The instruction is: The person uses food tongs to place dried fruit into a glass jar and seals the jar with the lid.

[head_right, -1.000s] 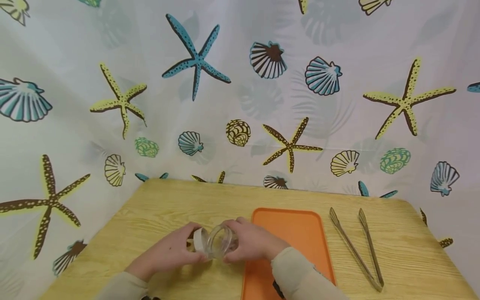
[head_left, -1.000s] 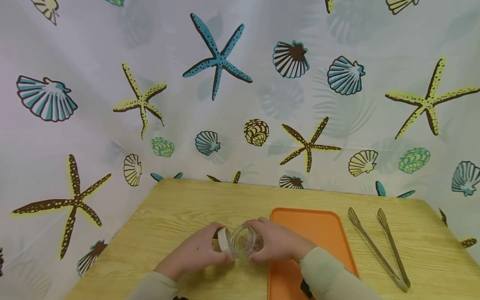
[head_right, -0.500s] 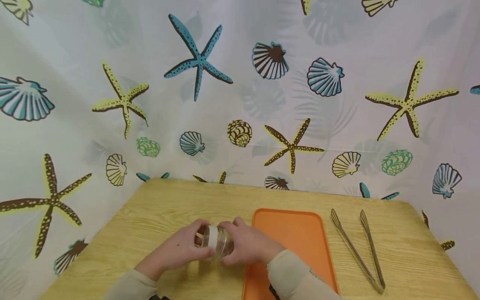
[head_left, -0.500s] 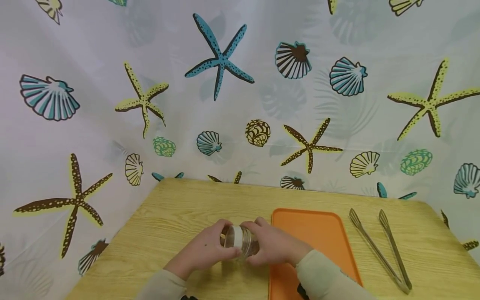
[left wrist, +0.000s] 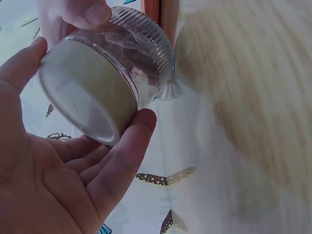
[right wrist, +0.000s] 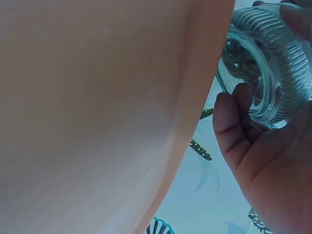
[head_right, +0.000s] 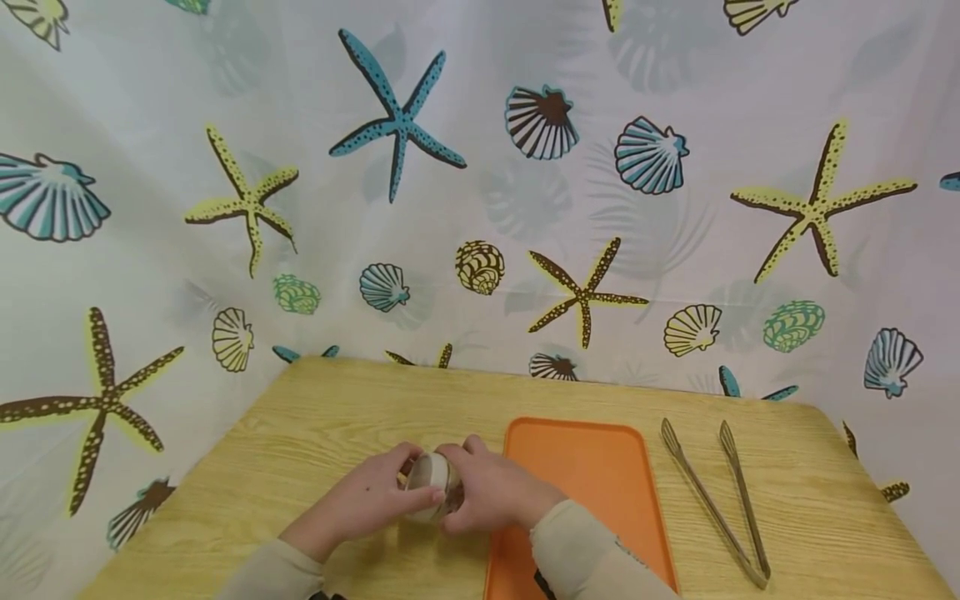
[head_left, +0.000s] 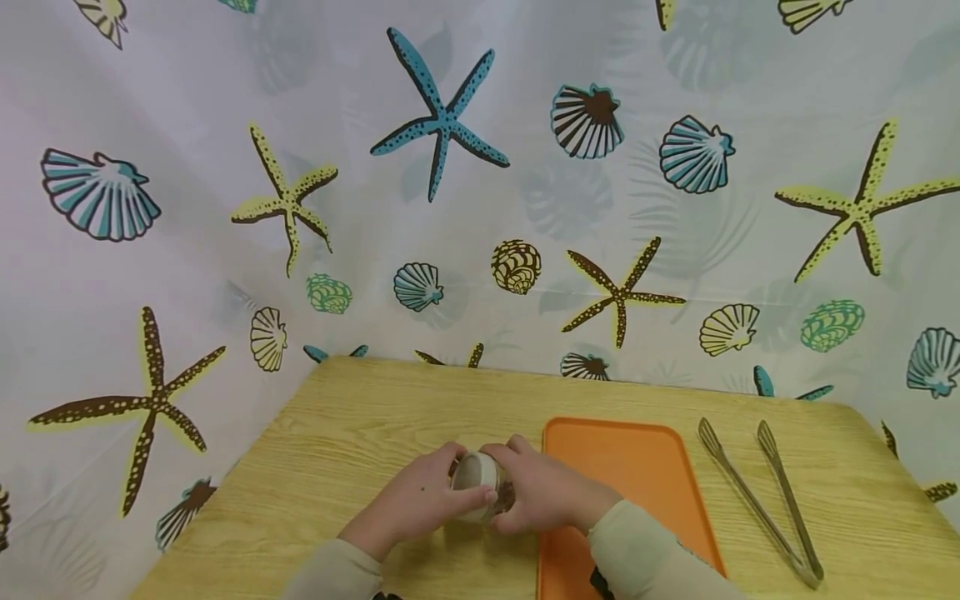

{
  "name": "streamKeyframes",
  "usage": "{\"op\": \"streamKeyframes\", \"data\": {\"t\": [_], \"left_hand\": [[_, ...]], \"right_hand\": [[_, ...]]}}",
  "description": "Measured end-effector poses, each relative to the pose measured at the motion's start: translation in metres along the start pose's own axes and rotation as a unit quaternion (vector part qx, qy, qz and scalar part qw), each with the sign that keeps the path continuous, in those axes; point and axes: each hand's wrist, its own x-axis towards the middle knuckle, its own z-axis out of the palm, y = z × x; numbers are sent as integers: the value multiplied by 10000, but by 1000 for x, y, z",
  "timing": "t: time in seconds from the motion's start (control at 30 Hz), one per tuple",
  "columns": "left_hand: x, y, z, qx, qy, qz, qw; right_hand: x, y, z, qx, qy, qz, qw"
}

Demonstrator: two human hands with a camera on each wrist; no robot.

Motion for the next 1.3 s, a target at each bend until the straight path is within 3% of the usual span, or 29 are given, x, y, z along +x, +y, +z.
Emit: {"op": "streamKeyframes", "data": {"t": [0.17,0.37,0.67,0.8,0.97,1.17,1.3], "left_hand": [[1,2,1,-54,-59,21,10000],[3,0,1,-259,-115,274,9992],[2,-2,3,126,-81,771,9969],[2,-2,4,158,-128,816,9965],[4,-3,5,109,-84,766,9970],[6,-3,7,-206,161,193,9995],[6,0,8,-118,238,146,9995]], "right_hand": [[0,2,-1,110,-68,8,9999],[0,5,-2,312,-101,31,9995],[1,7,-1,371,-109,6,9993],[1,8,0,424,-169,42,9989],[2,8,-1,409,-155,67,9990],[1,8,-2,237,-193,91,9995],[1,7,-3,279,-206,99,9993]]}}
